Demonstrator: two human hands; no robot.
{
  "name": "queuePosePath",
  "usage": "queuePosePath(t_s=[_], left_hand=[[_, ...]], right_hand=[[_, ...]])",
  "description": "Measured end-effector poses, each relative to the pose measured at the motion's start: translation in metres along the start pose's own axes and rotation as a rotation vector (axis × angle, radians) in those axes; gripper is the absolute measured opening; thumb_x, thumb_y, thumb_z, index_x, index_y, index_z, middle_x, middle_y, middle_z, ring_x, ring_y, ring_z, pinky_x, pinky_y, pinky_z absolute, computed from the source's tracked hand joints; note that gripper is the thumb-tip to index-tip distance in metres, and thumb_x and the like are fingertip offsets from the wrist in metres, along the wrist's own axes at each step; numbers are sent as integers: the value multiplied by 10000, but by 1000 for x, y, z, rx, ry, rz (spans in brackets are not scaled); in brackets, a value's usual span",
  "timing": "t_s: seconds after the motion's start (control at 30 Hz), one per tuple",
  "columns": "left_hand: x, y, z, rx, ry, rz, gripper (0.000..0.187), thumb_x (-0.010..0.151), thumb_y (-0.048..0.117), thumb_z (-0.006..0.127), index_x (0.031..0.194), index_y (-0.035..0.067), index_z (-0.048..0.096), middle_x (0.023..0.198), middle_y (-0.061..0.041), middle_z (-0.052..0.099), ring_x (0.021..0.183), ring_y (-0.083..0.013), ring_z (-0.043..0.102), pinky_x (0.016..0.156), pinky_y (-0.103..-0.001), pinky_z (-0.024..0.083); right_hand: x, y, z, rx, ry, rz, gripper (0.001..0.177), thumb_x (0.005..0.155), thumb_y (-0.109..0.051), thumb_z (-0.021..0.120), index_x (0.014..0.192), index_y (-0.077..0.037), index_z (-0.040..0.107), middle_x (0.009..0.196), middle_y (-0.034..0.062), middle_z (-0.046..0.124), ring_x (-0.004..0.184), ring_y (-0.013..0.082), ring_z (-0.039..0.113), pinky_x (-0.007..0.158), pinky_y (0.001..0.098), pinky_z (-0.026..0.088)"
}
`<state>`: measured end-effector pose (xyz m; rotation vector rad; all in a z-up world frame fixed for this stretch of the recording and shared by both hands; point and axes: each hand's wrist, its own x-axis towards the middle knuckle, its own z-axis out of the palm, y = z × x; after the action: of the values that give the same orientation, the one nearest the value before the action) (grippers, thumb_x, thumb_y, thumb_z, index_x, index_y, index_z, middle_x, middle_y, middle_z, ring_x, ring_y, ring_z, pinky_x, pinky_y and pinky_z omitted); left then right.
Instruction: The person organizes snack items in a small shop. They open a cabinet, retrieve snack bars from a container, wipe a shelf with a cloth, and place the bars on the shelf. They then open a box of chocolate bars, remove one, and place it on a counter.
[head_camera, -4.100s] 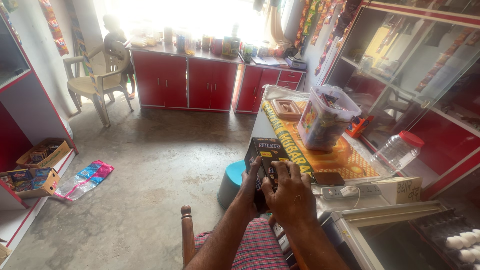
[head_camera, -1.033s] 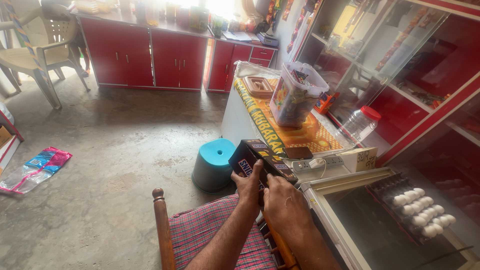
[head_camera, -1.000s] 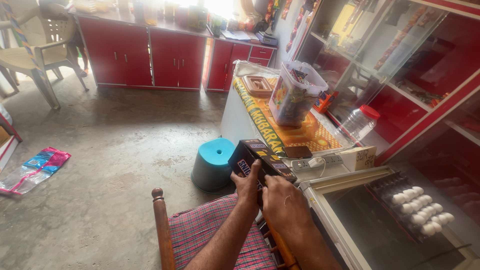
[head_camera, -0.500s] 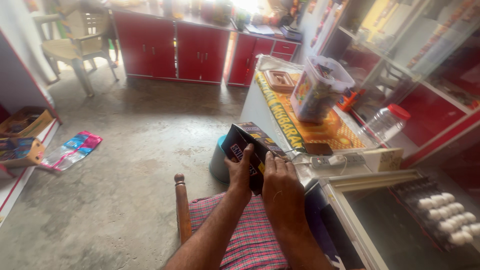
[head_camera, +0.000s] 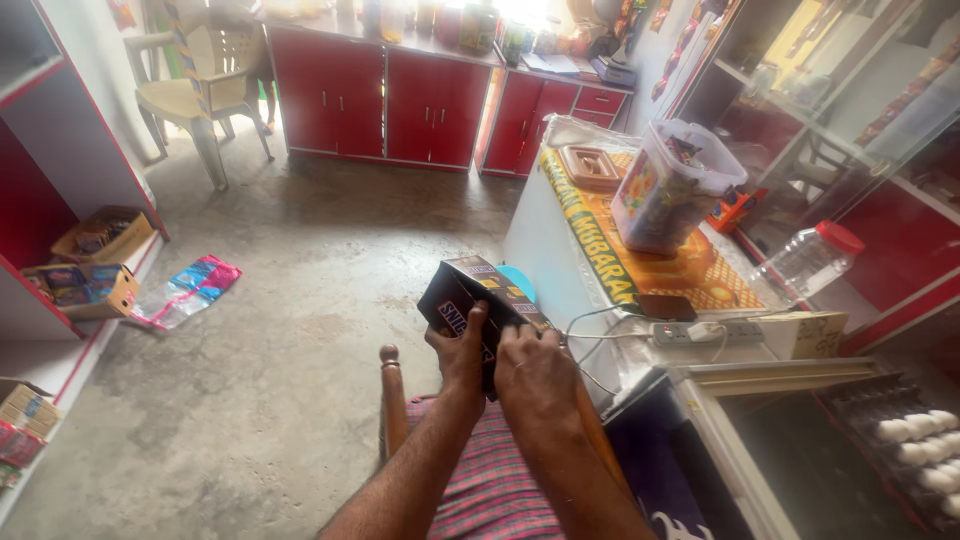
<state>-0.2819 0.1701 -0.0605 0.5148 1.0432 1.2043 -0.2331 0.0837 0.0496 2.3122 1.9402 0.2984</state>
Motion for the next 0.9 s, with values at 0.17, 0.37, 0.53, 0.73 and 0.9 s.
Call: queuePosePath(t_s=[0.17, 0.37, 0.53, 0.73, 0.9], left_hand=[[41, 22, -24, 70, -55, 20, 1141, 713, 423, 850, 1539, 144, 114, 1342, -169, 511, 1247, -299, 577, 985, -459, 578], [130, 66, -71, 164, -171, -1, 1132, 689, 411, 867, 1536, 180, 154, 1283, -148, 573, 1181, -291, 629, 949, -440, 592], [205, 107, -121, 76, -115, 19, 1061, 707, 415, 877, 1504, 146, 231, 1318, -144, 564, 1185, -294, 609, 955, -451, 565], [278, 171, -170, 21, -172, -68, 1114, 684, 441, 846, 1502, 168, 139, 1311, -155, 496, 1229, -297, 576, 989, -508, 582], [308, 213, -195, 55, -169, -141, 1197, 651, 565, 795, 1521, 196, 58, 1335, -182, 416, 1301, -331, 504, 1026, -577, 547]], right_hand=[[41, -28, 5, 9, -224, 65, 658, 954, -135, 648, 1533, -118, 336, 1243, 181, 653, 1124, 360, 669, 919, 430, 585], [136, -93, 23, -4, -377, 127, 524, 929, -205, 684, 1405, -82, 504, 1310, 200, 628, 1166, 341, 666, 932, 444, 581], [200, -173, 40, 79, -350, 99, 237, 999, -188, 584, 1163, -81, 718, 1282, 173, 660, 1106, 329, 717, 886, 439, 619], [262, -251, 31, 97, -202, 44, 195, 982, -150, 593, 1116, -85, 718, 1170, 162, 702, 1002, 327, 740, 798, 443, 631], [301, -288, 15, -13, -200, -76, 121, 943, -114, 685, 1045, -76, 736, 1021, 145, 747, 872, 255, 778, 702, 364, 654]])
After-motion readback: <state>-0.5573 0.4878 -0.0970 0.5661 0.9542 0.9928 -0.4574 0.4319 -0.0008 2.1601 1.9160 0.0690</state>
